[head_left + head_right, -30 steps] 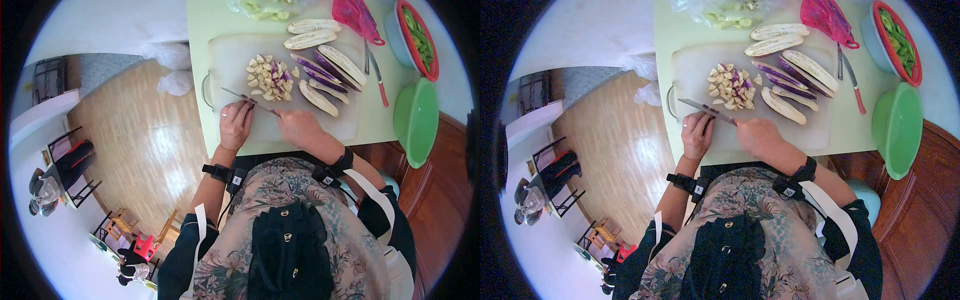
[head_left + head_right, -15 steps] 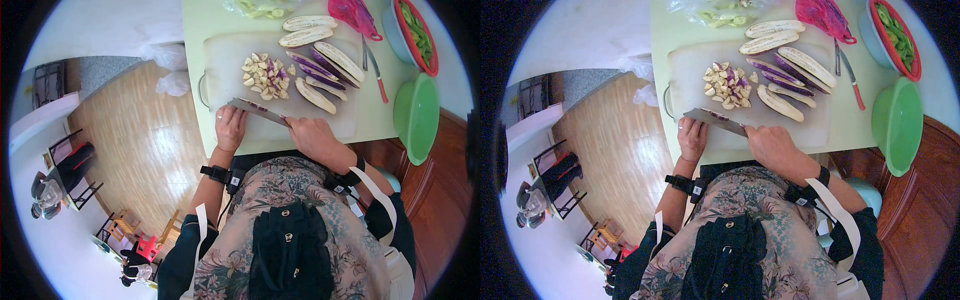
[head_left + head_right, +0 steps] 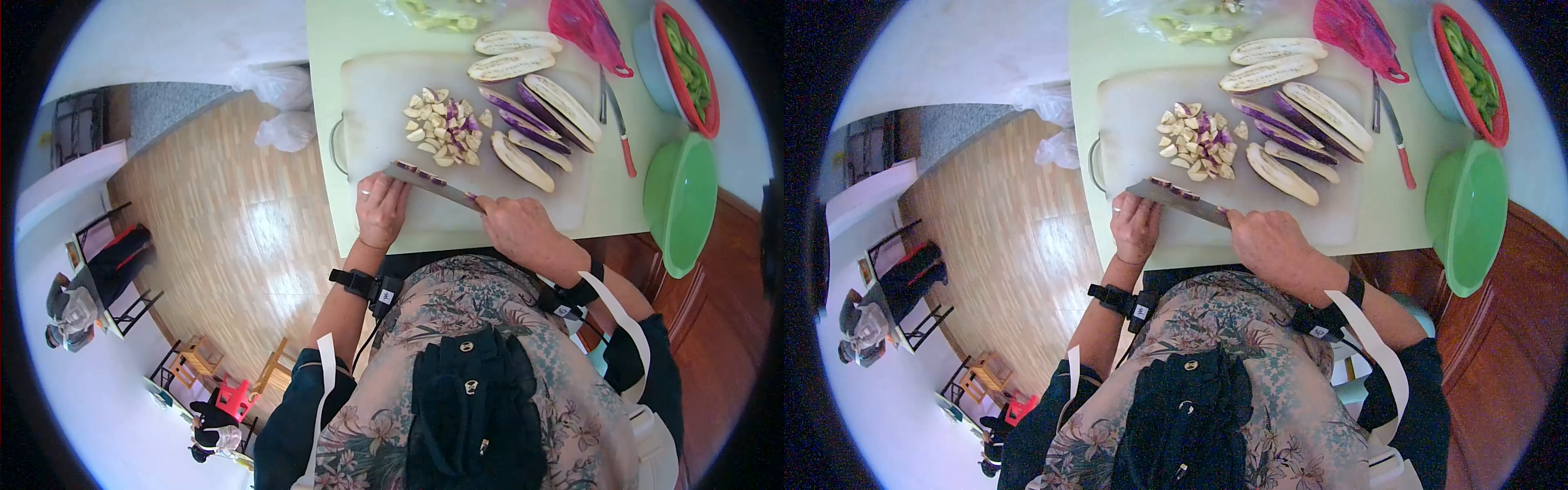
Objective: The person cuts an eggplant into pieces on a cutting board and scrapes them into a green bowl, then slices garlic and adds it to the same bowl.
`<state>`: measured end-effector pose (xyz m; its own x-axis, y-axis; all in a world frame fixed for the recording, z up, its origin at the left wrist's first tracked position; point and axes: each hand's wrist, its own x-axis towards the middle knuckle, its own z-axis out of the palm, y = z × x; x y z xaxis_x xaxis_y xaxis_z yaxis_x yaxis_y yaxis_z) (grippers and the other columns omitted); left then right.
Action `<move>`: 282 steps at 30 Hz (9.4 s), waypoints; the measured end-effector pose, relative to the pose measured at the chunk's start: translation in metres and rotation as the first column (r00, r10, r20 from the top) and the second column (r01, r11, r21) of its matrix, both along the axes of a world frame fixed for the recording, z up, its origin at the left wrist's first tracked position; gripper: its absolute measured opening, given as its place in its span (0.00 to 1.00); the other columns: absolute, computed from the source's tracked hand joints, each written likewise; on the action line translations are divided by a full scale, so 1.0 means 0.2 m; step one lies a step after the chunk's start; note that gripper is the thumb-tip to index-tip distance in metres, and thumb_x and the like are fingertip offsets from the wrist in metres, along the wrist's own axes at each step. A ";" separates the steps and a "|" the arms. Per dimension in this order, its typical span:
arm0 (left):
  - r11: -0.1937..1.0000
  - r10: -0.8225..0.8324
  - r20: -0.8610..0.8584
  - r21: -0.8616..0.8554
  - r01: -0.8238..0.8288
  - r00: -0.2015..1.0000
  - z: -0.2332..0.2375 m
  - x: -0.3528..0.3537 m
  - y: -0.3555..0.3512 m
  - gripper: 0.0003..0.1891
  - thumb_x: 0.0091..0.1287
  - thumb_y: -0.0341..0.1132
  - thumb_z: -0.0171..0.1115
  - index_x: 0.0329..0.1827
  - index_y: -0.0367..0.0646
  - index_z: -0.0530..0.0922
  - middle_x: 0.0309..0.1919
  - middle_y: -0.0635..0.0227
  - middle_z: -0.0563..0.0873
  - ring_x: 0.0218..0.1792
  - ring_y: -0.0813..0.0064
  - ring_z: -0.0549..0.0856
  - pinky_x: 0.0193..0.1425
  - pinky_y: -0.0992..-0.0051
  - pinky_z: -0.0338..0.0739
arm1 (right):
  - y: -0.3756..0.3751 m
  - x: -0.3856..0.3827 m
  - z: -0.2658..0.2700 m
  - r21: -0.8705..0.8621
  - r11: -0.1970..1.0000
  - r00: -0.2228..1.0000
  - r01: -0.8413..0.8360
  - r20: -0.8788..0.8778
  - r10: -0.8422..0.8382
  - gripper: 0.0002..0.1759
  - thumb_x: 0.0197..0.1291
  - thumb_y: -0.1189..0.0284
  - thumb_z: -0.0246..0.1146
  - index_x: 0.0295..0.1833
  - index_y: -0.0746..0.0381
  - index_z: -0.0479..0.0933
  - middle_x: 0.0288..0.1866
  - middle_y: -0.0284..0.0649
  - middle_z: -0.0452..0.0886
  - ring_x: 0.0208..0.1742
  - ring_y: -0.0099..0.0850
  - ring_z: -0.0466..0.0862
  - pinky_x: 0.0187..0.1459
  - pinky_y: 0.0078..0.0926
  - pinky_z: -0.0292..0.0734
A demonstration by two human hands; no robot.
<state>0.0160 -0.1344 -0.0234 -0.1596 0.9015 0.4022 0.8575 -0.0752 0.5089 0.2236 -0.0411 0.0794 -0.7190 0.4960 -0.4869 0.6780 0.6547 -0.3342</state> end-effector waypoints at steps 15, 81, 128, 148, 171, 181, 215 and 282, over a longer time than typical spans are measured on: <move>1.000 0.006 0.034 0.030 -0.007 0.999 0.02 0.01 0.02 0.10 0.50 0.23 0.69 0.37 0.38 0.82 0.36 0.62 0.82 0.39 0.61 0.80 0.44 0.68 0.76 | 0.01 -0.20 -0.11 -0.014 0.998 0.994 0.060 -0.092 -0.061 0.14 0.60 0.73 0.51 0.48 0.67 0.77 0.25 0.50 0.82 0.28 0.48 0.84 0.30 0.43 0.80; 0.998 0.022 0.100 0.054 -0.027 0.995 0.01 -0.01 -0.01 0.12 0.50 0.23 0.70 0.37 0.37 0.80 0.37 0.62 0.81 0.39 0.62 0.80 0.44 0.68 0.76 | -0.01 -0.09 -0.04 -0.065 0.990 0.984 0.127 -0.119 -0.134 0.16 0.62 0.70 0.55 0.51 0.65 0.77 0.27 0.51 0.80 0.29 0.49 0.81 0.31 0.46 0.76; 1.000 -0.015 0.079 -0.020 0.017 0.997 0.02 -0.02 -0.06 0.16 0.50 0.23 0.71 0.43 0.37 0.80 0.43 0.59 0.82 0.42 0.60 0.81 0.47 0.66 0.76 | -0.04 -0.05 -0.06 -0.004 0.990 0.974 0.140 -0.180 -0.139 0.12 0.59 0.71 0.55 0.44 0.66 0.78 0.22 0.51 0.80 0.23 0.48 0.82 0.27 0.44 0.78; 0.999 -0.006 0.047 -0.051 0.008 0.999 0.02 -0.01 -0.06 0.16 0.47 0.22 0.70 0.41 0.34 0.80 0.41 0.58 0.79 0.41 0.57 0.79 0.43 0.65 0.77 | -0.05 -0.01 0.02 0.020 1.000 0.999 -0.011 -0.030 0.012 0.16 0.61 0.68 0.57 0.53 0.65 0.76 0.27 0.47 0.81 0.26 0.43 0.82 0.29 0.40 0.77; 1.000 0.023 0.069 -0.004 -0.023 0.997 0.01 -0.01 -0.04 0.17 0.47 0.24 0.72 0.42 0.37 0.80 0.40 0.60 0.80 0.40 0.61 0.80 0.44 0.67 0.77 | 0.01 -0.25 -0.12 -0.078 0.996 0.991 0.046 -0.121 -0.055 0.14 0.58 0.74 0.53 0.45 0.69 0.77 0.27 0.52 0.82 0.30 0.47 0.85 0.32 0.43 0.80; 0.999 -0.002 0.111 0.032 -0.002 0.994 0.00 0.02 0.03 0.17 0.47 0.24 0.73 0.42 0.36 0.80 0.41 0.60 0.80 0.39 0.60 0.80 0.43 0.67 0.77 | 0.06 -0.10 -0.08 -0.060 0.974 0.970 0.218 -0.094 -0.223 0.14 0.61 0.68 0.55 0.46 0.63 0.79 0.27 0.53 0.80 0.30 0.50 0.82 0.35 0.46 0.77; 1.000 0.029 0.100 -0.015 -0.028 0.995 0.00 0.00 0.01 0.17 0.47 0.25 0.72 0.41 0.37 0.81 0.39 0.61 0.81 0.41 0.61 0.81 0.44 0.68 0.78 | 0.01 -0.25 -0.12 -0.026 0.999 0.997 0.035 -0.068 -0.036 0.13 0.60 0.72 0.54 0.47 0.66 0.77 0.25 0.50 0.81 0.27 0.46 0.83 0.30 0.42 0.78; 0.999 0.050 0.103 0.003 -0.051 0.993 0.00 0.00 -0.04 0.13 0.44 0.22 0.71 0.34 0.37 0.79 0.32 0.61 0.77 0.36 0.58 0.78 0.39 0.66 0.76 | -0.13 -0.03 -0.01 -0.006 0.997 0.996 0.081 -0.030 -0.082 0.13 0.62 0.70 0.55 0.50 0.65 0.74 0.26 0.49 0.81 0.25 0.46 0.82 0.29 0.43 0.77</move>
